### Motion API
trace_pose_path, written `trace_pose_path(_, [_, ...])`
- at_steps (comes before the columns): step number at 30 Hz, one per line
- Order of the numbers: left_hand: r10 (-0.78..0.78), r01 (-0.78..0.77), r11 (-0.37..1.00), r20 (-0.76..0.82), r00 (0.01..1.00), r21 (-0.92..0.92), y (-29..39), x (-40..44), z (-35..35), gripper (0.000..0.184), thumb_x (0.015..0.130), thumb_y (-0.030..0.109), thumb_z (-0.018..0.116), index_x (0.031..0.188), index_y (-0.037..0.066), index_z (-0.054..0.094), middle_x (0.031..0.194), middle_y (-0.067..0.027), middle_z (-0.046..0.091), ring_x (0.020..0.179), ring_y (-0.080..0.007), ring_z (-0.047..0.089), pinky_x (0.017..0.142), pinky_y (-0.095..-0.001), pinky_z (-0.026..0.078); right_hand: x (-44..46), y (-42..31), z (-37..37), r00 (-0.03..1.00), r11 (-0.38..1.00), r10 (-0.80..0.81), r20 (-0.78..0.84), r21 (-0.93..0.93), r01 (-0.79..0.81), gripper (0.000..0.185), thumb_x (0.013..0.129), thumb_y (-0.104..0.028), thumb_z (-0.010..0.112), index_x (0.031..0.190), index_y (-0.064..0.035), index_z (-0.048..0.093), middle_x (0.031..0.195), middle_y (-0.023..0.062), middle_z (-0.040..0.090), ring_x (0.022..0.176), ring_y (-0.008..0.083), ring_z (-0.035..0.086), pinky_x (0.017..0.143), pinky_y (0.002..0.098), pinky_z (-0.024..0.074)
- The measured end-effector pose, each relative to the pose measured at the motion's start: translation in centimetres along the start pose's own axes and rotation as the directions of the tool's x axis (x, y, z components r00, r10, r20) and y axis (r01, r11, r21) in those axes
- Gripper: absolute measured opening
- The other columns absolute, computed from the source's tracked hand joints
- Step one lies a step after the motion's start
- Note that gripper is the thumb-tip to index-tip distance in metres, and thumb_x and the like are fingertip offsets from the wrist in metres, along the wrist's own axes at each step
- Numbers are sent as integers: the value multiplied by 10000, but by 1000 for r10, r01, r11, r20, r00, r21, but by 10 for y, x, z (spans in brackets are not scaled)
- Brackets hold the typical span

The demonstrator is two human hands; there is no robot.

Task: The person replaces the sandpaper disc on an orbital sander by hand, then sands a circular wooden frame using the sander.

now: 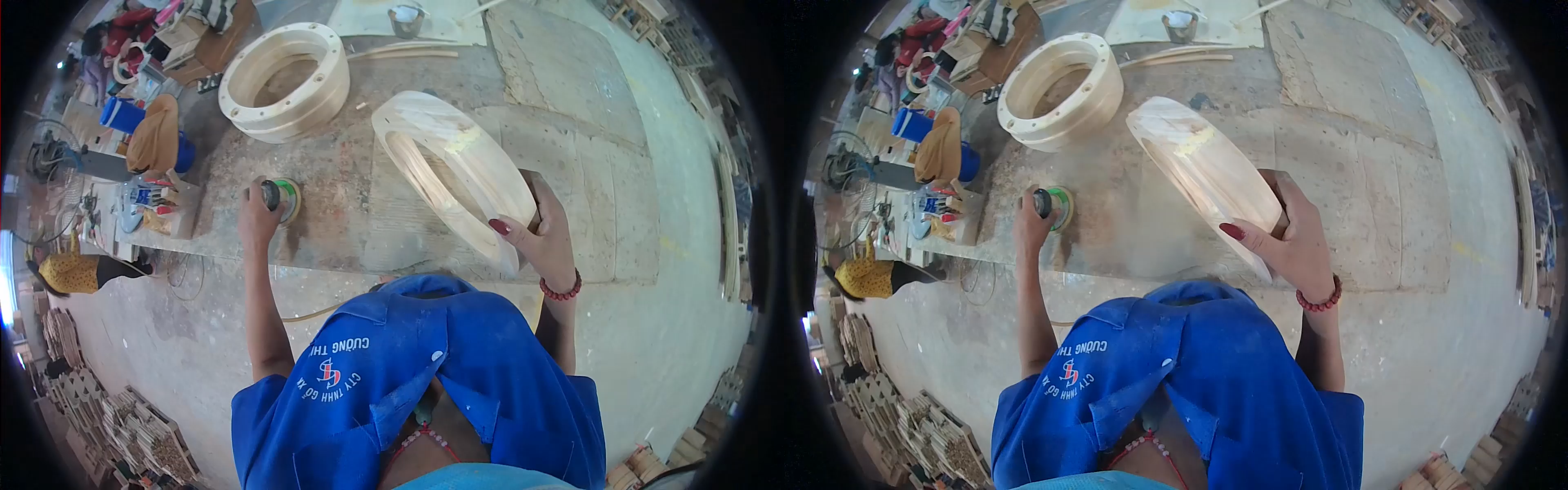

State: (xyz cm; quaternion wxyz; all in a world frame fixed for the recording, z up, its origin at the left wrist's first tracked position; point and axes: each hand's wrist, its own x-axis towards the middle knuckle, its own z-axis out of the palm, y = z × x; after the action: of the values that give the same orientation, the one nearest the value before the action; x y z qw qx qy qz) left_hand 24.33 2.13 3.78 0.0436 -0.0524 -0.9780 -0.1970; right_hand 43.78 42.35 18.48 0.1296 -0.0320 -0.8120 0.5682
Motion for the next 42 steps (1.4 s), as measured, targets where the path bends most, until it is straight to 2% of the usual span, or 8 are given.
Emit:
trace_pose_path(8, [17, -34, 979, -88, 996, -199, 37, -10, -44, 725, 685, 212, 865, 1328, 133, 539, 1222, -191, 590, 1114, -402, 591, 911, -467, 505, 10, -11, 4, 983, 972, -180, -26, -155, 174, 634, 804, -161, 762, 1343, 23, 483, 1221, 224, 617, 1102, 356, 629, 952, 385, 485])
trace_pose_path(14, [161, -356, 841, -441, 883, -408, 110, -18, -111, 794, 659, 262, 913, 1328, 68, 533, 1233, -156, 599, 1139, -302, 602, 970, -402, 479, 14, -9, 12, 968, 940, -249, 37, -230, 251, 679, 801, -153, 761, 1367, 47, 445, 1282, 253, 583, 1155, 380, 606, 980, 414, 481])
trace_pose_path(17, [228, -452, 774, -471, 852, -443, 132, -26, -136, 805, 657, 275, 923, 1326, 55, 534, 1251, -142, 596, 1156, -272, 593, 991, -385, 464, 12, -9, 11, 971, 945, -240, 15, -225, 237, 671, 791, -146, 768, 1358, 43, 463, 1274, 251, 591, 1147, 372, 611, 968, 415, 484])
trace_pose_path(22, [460, -527, 816, -284, 841, -239, 147, -48, -128, 752, 699, 273, 867, 1354, 127, 526, 1311, -166, 568, 1214, -368, 555, 997, -429, 477, 6, 5, -2, 963, 933, -255, -88, -283, 222, 656, 802, -142, 757, 1362, 38, 468, 1240, 244, 606, 1119, 351, 619, 956, 403, 483])
trace_pose_path(25, [467, -440, 856, 39, 884, -272, 146, -65, -78, 717, 726, 281, 829, 1361, 164, 518, 1325, -158, 546, 1194, -374, 559, 969, -434, 494, 2, 11, -12, 971, 954, -192, -139, -260, 152, 619, 831, -134, 731, 1364, 40, 468, 1254, 234, 596, 1133, 337, 604, 980, 394, 464])
trace_pose_path(28, [533, -480, 827, 137, 835, -292, 144, -93, -28, 632, 768, 265, 785, 1342, 198, 529, 1299, -144, 542, 1147, -363, 561, 953, -452, 495, 1, 25, -20, 968, 972, -150, -201, -211, 107, 571, 872, -137, 704, 1364, 36, 471, 1288, 216, 571, 1176, 314, 568, 1013, 383, 433])
trace_pose_path(34, [598, -546, 794, 180, 781, -266, 153, -115, 21, 666, 763, 161, 733, 1376, 233, 482, 1221, -118, 546, 1097, -339, 575, 849, -454, 539, 0, 46, -35, 944, 995, 67, -324, -47, -86, 523, 919, -125, 675, 1370, 36, 465, 1314, 165, 540, 1194, 254, 521, 1023, 352, 407])
trace_pose_path(42, [587, -536, 799, 163, 793, -272, 144, -117, 53, 623, 792, 148, 708, 1367, 219, 479, 1258, -119, 527, 1115, -337, 568, 842, -457, 546, 5, 39, -30, 939, 999, 25, -343, 43, -11, 497, 915, -88, 666, 1357, 41, 479, 1300, 136, 543, 1172, 227, 517, 1013, 340, 412])
